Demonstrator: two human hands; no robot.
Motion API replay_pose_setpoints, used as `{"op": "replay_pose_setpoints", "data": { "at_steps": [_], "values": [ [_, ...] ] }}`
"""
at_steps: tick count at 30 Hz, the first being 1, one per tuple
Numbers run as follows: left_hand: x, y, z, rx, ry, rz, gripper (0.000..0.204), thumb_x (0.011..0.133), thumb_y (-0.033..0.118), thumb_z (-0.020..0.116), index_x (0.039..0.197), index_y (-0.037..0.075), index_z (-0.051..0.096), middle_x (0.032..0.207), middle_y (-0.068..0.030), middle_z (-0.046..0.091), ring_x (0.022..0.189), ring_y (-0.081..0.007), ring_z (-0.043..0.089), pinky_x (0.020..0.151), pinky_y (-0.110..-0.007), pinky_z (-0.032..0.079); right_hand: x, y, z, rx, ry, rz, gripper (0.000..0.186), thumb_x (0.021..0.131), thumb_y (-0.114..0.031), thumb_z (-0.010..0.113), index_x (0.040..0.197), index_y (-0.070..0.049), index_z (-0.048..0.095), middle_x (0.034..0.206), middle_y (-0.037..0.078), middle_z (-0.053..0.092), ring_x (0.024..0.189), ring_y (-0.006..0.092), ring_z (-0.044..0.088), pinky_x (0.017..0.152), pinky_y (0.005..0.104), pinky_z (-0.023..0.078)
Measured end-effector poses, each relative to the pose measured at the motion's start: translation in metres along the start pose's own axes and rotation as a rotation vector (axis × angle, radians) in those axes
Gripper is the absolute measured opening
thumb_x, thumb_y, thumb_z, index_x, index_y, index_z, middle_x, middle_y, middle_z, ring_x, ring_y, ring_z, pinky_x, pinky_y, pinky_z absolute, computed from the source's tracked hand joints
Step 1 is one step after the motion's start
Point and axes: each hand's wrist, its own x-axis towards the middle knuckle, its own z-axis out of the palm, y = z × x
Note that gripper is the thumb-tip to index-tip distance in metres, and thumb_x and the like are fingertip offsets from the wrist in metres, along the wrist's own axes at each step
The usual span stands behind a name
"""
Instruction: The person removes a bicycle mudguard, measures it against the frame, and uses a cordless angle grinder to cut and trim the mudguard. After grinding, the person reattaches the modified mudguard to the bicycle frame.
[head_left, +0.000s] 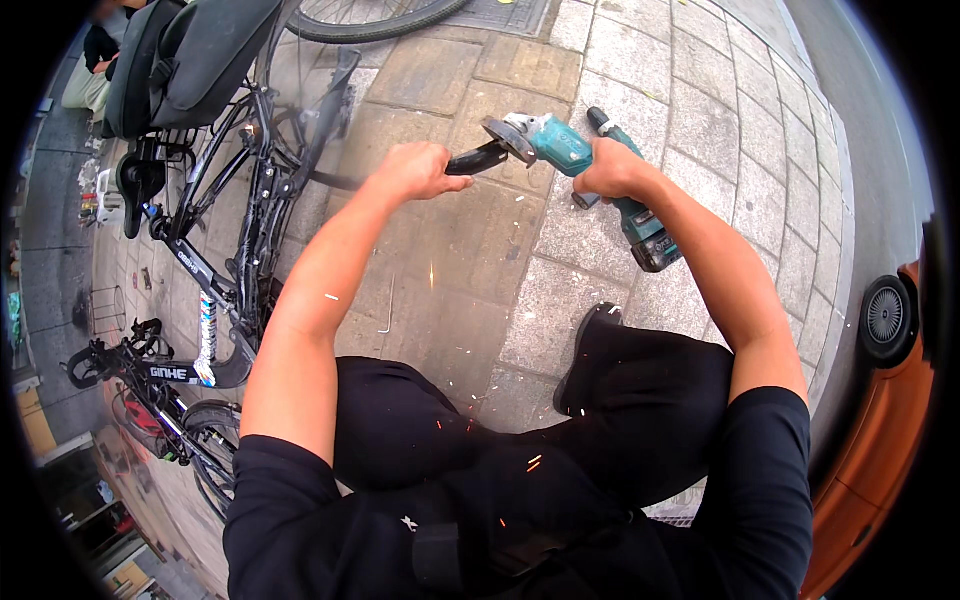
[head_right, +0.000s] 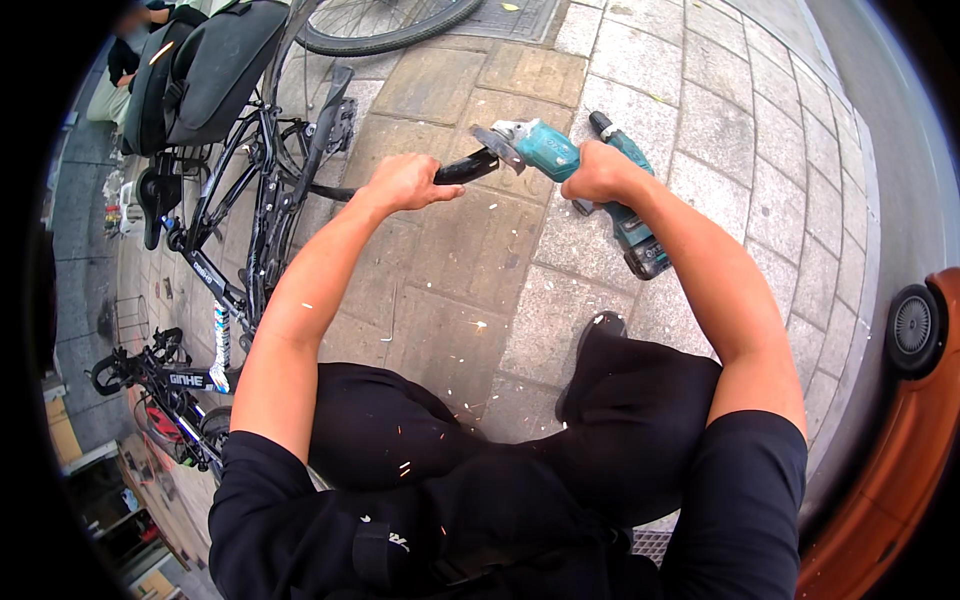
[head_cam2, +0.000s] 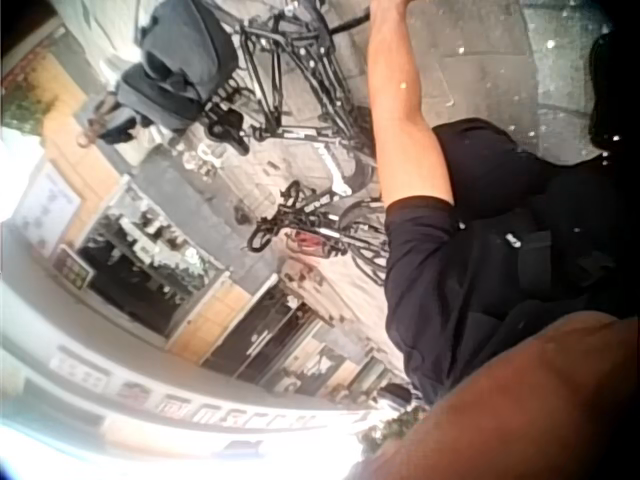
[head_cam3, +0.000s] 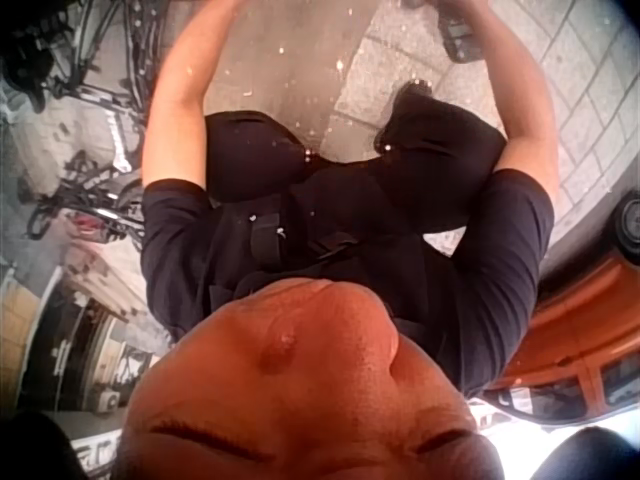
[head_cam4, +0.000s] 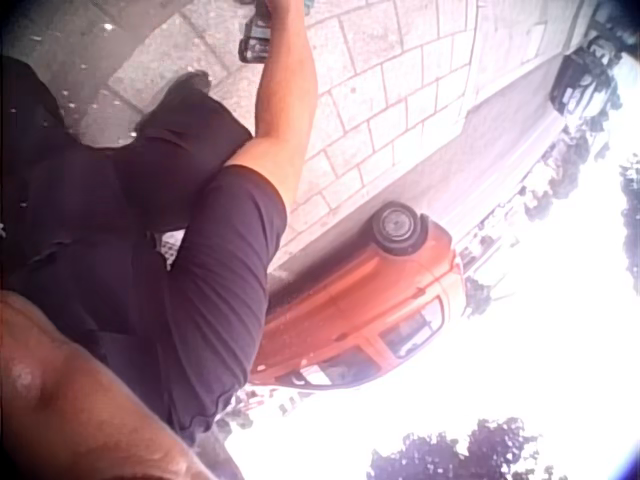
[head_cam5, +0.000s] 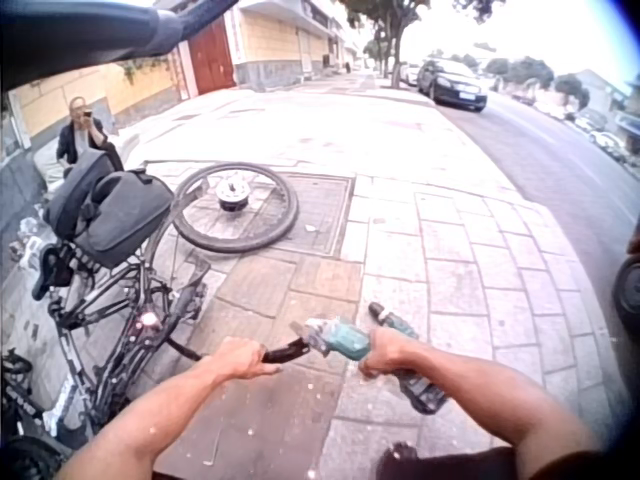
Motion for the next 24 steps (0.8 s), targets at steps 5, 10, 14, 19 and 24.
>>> {"op": "replay_pose_setpoints", "data": {
  "at_steps": [5, 10, 14, 19, 24],
  "values": [
    [0.006, 0.003, -0.004, -0.014, -0.001, -0.013, 0.065, 0.087, 0.073, 0.069, 0.095, 0.009, 0.079, 0.094, -0.0159, 0.077, 0.095, -0.036, 0.074, 0.083, -0.049, 0.057, -0.007, 0.011, 0.004, 0.234, 0.015, 0.093, 0.029, 0.079, -0.017, 0.077, 0.089, 0.01, 0.069, 0.077, 0.016, 0.07, 0.061, 0.0223, 0.068, 0.055, 0.0387, 0.054],
    [0.006, 0.003, -0.004, -0.036, 0.012, 0.003, 0.067, 0.086, 0.073, 0.07, 0.092, 0.007, 0.078, 0.094, -0.0167, 0.077, 0.093, -0.0366, 0.074, 0.082, -0.049, 0.057, -0.015, 0.007, 0.006, 0.45, -0.004, 0.158, 0.024, 0.079, -0.014, 0.077, 0.085, 0.007, 0.067, 0.075, 0.013, 0.066, 0.058, 0.0202, 0.063, 0.051, 0.038, 0.051],
    [0.007, 0.004, -0.006, -0.044, 0.014, -0.001, 0.067, 0.085, 0.073, 0.07, 0.09, 0.007, 0.078, 0.093, -0.017, 0.077, 0.093, -0.0365, 0.074, 0.082, -0.048, 0.057, -0.018, 0.006, 0.007, 0.496, -0.01, 0.167, 0.022, 0.079, -0.013, 0.078, 0.083, 0.006, 0.067, 0.075, 0.012, 0.065, 0.058, 0.0204, 0.063, 0.05, 0.038, 0.051],
    [0.008, 0.005, -0.009, -0.043, 0.012, -0.004, 0.067, 0.085, 0.073, 0.071, 0.09, 0.006, 0.078, 0.093, -0.0169, 0.077, 0.092, -0.0365, 0.074, 0.082, -0.048, 0.057, -0.015, 0.005, 0.008, 0.451, -0.028, 0.136, 0.023, 0.079, -0.013, 0.078, 0.083, 0.006, 0.067, 0.075, 0.013, 0.066, 0.058, 0.0201, 0.063, 0.051, 0.0382, 0.051],
    [0.006, 0.006, -0.011, -0.047, -0.009, -0.009, 0.067, 0.085, 0.073, 0.071, 0.092, 0.007, 0.078, 0.093, -0.0164, 0.078, 0.093, -0.0359, 0.075, 0.083, -0.048, 0.057, -0.014, 0.003, 0.009, 0.4, -0.02, 0.1, 0.023, 0.08, -0.014, 0.077, 0.083, 0.007, 0.068, 0.074, 0.012, 0.066, 0.058, 0.0199, 0.063, 0.053, 0.0377, 0.052]
  ]
}}
